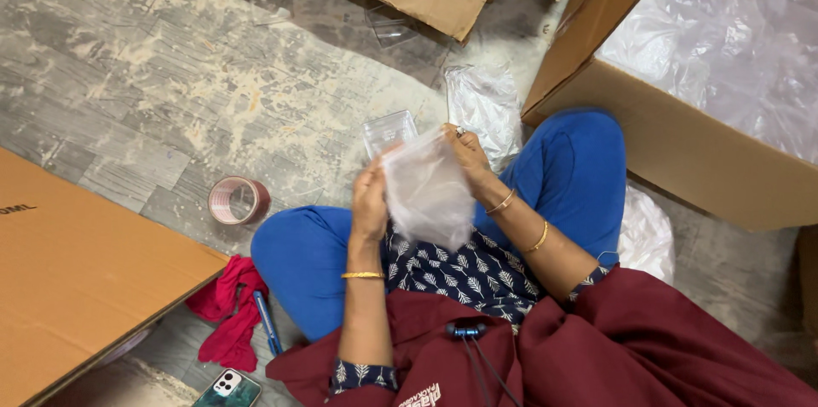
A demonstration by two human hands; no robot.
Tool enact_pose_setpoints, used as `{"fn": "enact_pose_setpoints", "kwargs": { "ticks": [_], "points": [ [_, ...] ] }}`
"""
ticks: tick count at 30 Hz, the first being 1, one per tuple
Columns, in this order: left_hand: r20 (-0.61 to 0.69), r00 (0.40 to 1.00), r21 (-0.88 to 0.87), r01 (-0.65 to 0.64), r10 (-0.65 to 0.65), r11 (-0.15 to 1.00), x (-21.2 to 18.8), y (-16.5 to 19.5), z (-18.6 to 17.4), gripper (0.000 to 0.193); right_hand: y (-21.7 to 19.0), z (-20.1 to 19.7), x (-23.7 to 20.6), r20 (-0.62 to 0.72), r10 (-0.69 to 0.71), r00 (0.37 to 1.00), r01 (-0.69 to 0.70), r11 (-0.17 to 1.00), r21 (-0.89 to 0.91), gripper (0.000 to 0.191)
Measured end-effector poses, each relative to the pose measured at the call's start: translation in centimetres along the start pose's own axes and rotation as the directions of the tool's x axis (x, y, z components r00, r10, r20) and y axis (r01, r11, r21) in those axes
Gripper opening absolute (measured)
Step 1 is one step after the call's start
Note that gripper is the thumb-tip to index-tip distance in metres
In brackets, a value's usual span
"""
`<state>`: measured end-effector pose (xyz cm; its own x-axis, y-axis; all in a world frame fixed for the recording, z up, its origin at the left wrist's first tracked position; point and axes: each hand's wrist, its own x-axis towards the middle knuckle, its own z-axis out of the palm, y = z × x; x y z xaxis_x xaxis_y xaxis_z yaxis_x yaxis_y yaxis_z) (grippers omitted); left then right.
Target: The person sits on the floor and places clear plastic boxes into small plastic bags one at a time, then puts the filled bags into a large cardboard box. They repeatedly take boxes from a stack, bag them, and reach into the box of bagged items.
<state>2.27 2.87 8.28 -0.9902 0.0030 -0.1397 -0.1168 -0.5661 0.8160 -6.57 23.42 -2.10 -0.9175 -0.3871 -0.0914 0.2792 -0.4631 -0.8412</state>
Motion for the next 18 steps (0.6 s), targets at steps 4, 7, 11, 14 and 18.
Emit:
{"fn": "enact_pose_setpoints", "kwargs": {
  "ticks": [4,7,11,14,18],
  "points": [
    [0.327,0.935,0.342,0.018,-0.137,0.940,-0.6,-1.0,-0.8,0.035,0.4,-1.8,0.7,0.050,-0.039,0.998,0.041,0.998,-0.041,0.036],
    [0.358,0.931,0.481,-0.112,-0.078,0.869,-0.6,-2.3,0.0,0.029,-2.3,0.0,0.1,0.072,-0.012,0.997,0.023,0.987,-0.161,0.029],
    [0.001,0.985,0.314,-0.163,0.172,0.935,0.0,-2.1,0.4,0.029,-8.3,3.3,-3.3,0.344,0.187,0.920,-0.047,0.925,-0.377,0.052],
    [-0.070,0.934,0.318,-0.312,0.350,0.895,-0.4,-1.8,0.8,0.026,-11.2,5.8,-5.7,0.430,0.258,0.865,0.105,0.745,-0.658,0.072],
    [-0.189,0.864,0.221,-0.426,0.467,0.877,-0.9,-2.0,2.1,0.013,-13.9,7.1,-8.2,0.223,0.200,0.954,0.002,0.742,-0.671,0.058]
  ]
}}
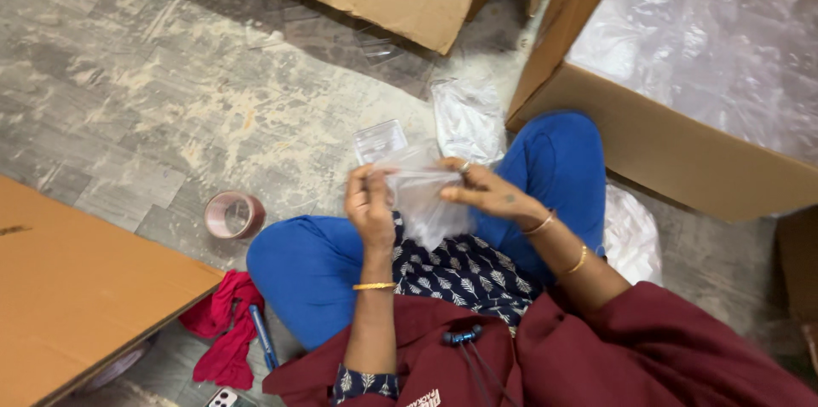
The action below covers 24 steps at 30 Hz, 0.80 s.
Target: The person sits on the floor and places clear plastic boxes into small plastic bags one at a time, then puts the filled bags into a large cardboard box. They repeatedly take boxes from a stack, bag them, and reach into the box of bagged items.
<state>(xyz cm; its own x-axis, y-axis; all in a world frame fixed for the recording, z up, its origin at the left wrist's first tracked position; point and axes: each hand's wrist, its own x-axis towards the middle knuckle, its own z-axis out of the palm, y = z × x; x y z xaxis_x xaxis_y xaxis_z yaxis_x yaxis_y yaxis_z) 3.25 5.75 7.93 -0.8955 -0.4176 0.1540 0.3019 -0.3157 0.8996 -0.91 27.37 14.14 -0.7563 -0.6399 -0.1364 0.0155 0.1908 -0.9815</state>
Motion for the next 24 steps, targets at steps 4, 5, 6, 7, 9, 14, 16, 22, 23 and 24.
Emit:
{"fn": "enact_pose_setpoints", "kwargs": {
  "ticks": [4,5,6,7,9,14,16,22,23,24],
  "points": [
    [-0.150,0.978,0.034,-0.144,0.148,0.989,0.6,0.9,-0.8,0.009,-2.2,-5.2,-4.1,-0.425,-0.310,0.850,0.228,0.945,-0.234,0.029],
    [-0.190,0.969,0.042,-0.155,0.160,0.987,0.7,1.1,-1.1,0.008,-2.6,-6.9,-5.3,-0.513,-0.434,0.741,0.324,0.900,-0.293,0.023],
    [-0.232,0.957,0.052,-0.165,0.172,0.985,0.8,1.3,-1.4,0.008,-3.0,-9.2,-6.3,-0.625,-0.468,0.624,0.212,0.872,-0.442,0.023],
    [-0.226,0.961,0.024,-0.157,0.158,0.987,0.9,1.3,-1.5,0.008,-3.2,-11.4,-6.9,-0.697,-0.507,0.508,0.367,0.859,-0.357,0.025],
    [-0.226,0.965,-0.030,-0.144,0.134,0.989,0.9,1.2,-1.6,0.009,-3.4,-16.7,-8.7,-0.776,-0.568,0.274,0.242,0.822,-0.516,0.033],
    [-0.185,0.977,-0.040,-0.117,0.107,0.992,0.7,0.5,-1.3,0.009,-1.9,-30.5,-9.1,-0.928,-0.366,-0.070,0.330,0.869,-0.368,0.039],
    [-0.178,0.979,-0.039,-0.108,0.099,0.993,0.7,0.2,-1.2,0.009,-0.9,-34.0,-6.9,-0.967,-0.243,-0.075,0.353,0.901,-0.253,0.047],
    [-0.202,0.976,-0.023,-0.088,0.082,0.996,0.5,-0.6,-1.6,0.011,0.8,-32.8,3.3,-0.909,0.000,0.416,-0.513,0.825,-0.235,0.052],
    [-0.208,0.974,-0.012,-0.089,0.084,0.996,0.5,-0.7,-1.8,0.010,1.0,-32.6,3.7,-0.875,-0.088,0.477,-0.555,0.742,-0.377,0.050],
    [-0.214,0.973,-0.002,-0.088,0.086,0.996,0.5,-0.9,-1.9,0.009,1.0,-32.6,4.0,-0.825,-0.165,0.541,-0.580,0.637,-0.508,0.049]
  ]
}}
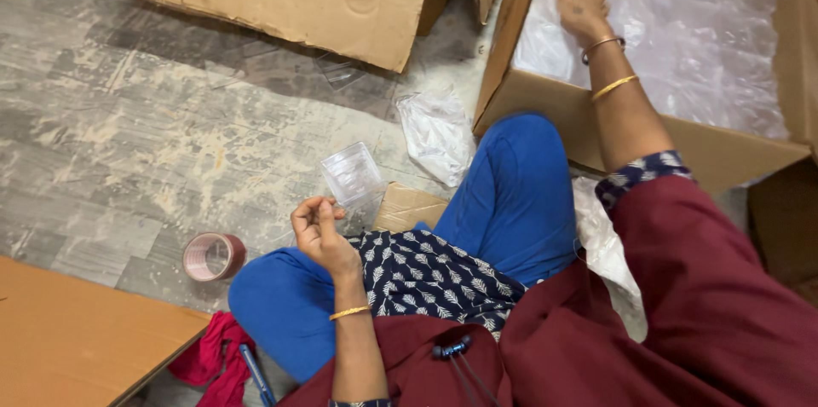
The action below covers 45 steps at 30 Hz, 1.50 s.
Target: The person sits on the floor and places clear plastic boxes into small plastic bags one at a time, then puts the filled bags into a large cardboard box. They repeatedly take boxes from a stack, bag them, and reach into the box of bagged items.
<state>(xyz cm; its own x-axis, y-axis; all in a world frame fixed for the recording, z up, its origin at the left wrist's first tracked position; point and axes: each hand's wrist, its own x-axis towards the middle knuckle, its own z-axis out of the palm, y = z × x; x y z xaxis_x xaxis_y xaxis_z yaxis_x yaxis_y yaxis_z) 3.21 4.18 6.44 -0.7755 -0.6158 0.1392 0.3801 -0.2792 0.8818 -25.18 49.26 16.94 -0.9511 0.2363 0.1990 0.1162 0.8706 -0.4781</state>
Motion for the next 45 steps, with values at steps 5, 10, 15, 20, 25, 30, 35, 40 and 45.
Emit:
{"fn": "enact_pose_setpoints", "kwargs": {
  "ticks": [5,10,15,20,25,30,35,40,45],
  "points": [
    [-0.024,0.999,0.006,-0.023,0.023,1.000,0.5,-0.9,-0.6,0.010,-0.6,0.3,-1.7,-0.055,-0.301,0.952,0.287,0.941,-0.181,0.064],
    [-0.043,0.995,0.065,-0.085,0.088,0.994,0.9,-1.2,-1.6,0.011,-5.0,-0.1,-8.7,-0.595,-0.239,0.768,0.450,0.861,0.236,0.043],
    [-0.059,0.993,0.079,-0.099,0.103,0.992,1.4,-1.5,-2.3,0.010,-13.8,0.5,-21.2,-0.481,-0.327,0.813,0.572,0.300,0.763,0.013],
    [-0.068,0.991,0.066,-0.111,0.116,0.992,1.7,-1.9,-2.5,0.010,-18.1,-3.6,-30.9,0.020,-0.961,-0.277,-0.190,0.075,0.979,0.017],
    [-0.062,0.993,0.068,-0.100,0.104,0.993,1.3,-1.9,-2.4,0.011,-18.0,-6.5,-35.1,-0.086,-0.873,-0.480,-0.299,0.070,0.952,0.032],
    [-0.002,0.989,0.080,-0.150,0.151,0.985,0.8,-0.2,-0.8,0.011,-17.4,-6.5,-37.0,-0.081,-0.887,-0.455,-0.197,0.012,0.980,0.021],
    [0.161,0.974,-0.070,-0.147,0.157,0.987,-1.7,6.2,1.6,0.009,-17.3,-6.9,-37.2,-0.071,-0.885,-0.460,-0.077,-0.040,0.996,0.020],
    [0.804,0.586,-0.170,0.063,0.101,0.983,-6.3,15.7,2.6,0.019,-16.5,-7.5,-35.7,0.024,-0.906,-0.422,-0.114,0.079,0.990,0.016],
    [0.974,-0.046,-0.227,-0.213,0.223,0.950,-7.0,19.9,4.8,0.028,-15.8,-7.1,-37.8,0.061,-0.989,-0.132,0.269,0.023,0.963,0.016]
  ]
}}
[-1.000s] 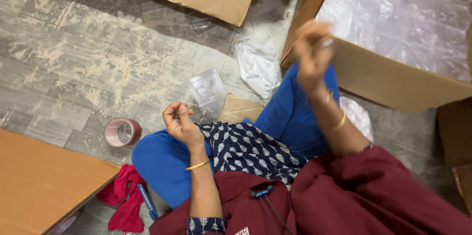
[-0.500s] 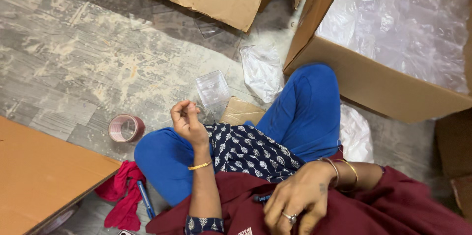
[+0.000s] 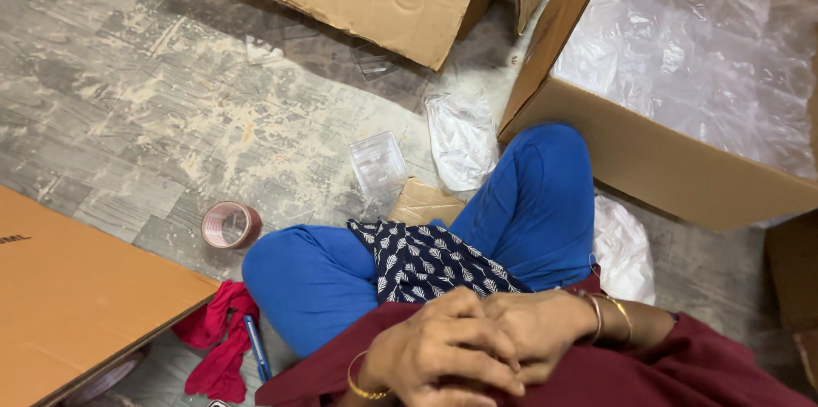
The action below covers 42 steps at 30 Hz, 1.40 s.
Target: The person sits on the floor and places clear plastic boxes into small plastic bags one at a time, then puts the filled bags into a large cardboard box. They repeatedly take boxes from a stack, bag them, and reach into the box of bagged items.
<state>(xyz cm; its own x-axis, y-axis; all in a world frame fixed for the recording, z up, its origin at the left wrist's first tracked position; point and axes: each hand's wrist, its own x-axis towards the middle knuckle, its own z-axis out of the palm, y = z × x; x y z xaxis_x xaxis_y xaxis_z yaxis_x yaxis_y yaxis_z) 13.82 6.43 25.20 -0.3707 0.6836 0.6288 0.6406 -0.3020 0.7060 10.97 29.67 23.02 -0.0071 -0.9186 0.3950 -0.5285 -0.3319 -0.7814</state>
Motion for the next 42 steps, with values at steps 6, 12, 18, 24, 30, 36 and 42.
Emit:
{"fn": "enact_pose_setpoints", "kwargs": {
  "ticks": [6,12,18,24,30,36,42],
  "points": [
    [0.059,0.985,0.285,0.137,-0.160,0.949,0.1,2.6,0.0,0.027,0.6,-1.3,-0.1,-0.128,0.040,0.991,-0.075,0.955,-0.288,0.019],
    [0.168,0.981,0.381,0.030,-0.101,0.924,0.0,2.0,1.2,0.023,-1.1,-5.3,-1.3,-0.224,0.119,0.967,-0.174,0.953,-0.247,0.011],
    [0.216,0.938,0.062,0.264,-0.271,0.963,-0.5,2.4,2.3,0.020,-2.0,-6.0,-1.4,-0.358,0.182,0.916,-0.220,0.973,-0.066,0.010],
    [0.203,0.954,-0.007,0.226,-0.220,0.974,-0.3,0.6,3.0,0.017,-1.6,-5.9,-1.3,-0.345,0.175,0.922,-0.191,0.982,-0.011,0.013],
    [0.115,0.987,-0.151,0.126,-0.109,0.980,-2.0,-0.9,0.8,0.013,-1.4,-5.7,-1.5,-0.188,0.130,0.973,-0.091,0.975,0.201,0.017],
    [0.115,0.988,-0.297,0.132,-0.102,0.946,-2.6,-1.3,0.6,0.014,-0.2,-3.9,-0.9,0.069,0.015,0.998,-0.039,0.932,0.359,0.021],
    [0.202,0.978,-0.410,0.139,-0.059,0.902,-2.8,-2.2,-0.4,0.018,0.5,-2.9,-1.4,0.100,0.009,0.995,-0.048,0.917,0.396,0.022]
  ]
}}
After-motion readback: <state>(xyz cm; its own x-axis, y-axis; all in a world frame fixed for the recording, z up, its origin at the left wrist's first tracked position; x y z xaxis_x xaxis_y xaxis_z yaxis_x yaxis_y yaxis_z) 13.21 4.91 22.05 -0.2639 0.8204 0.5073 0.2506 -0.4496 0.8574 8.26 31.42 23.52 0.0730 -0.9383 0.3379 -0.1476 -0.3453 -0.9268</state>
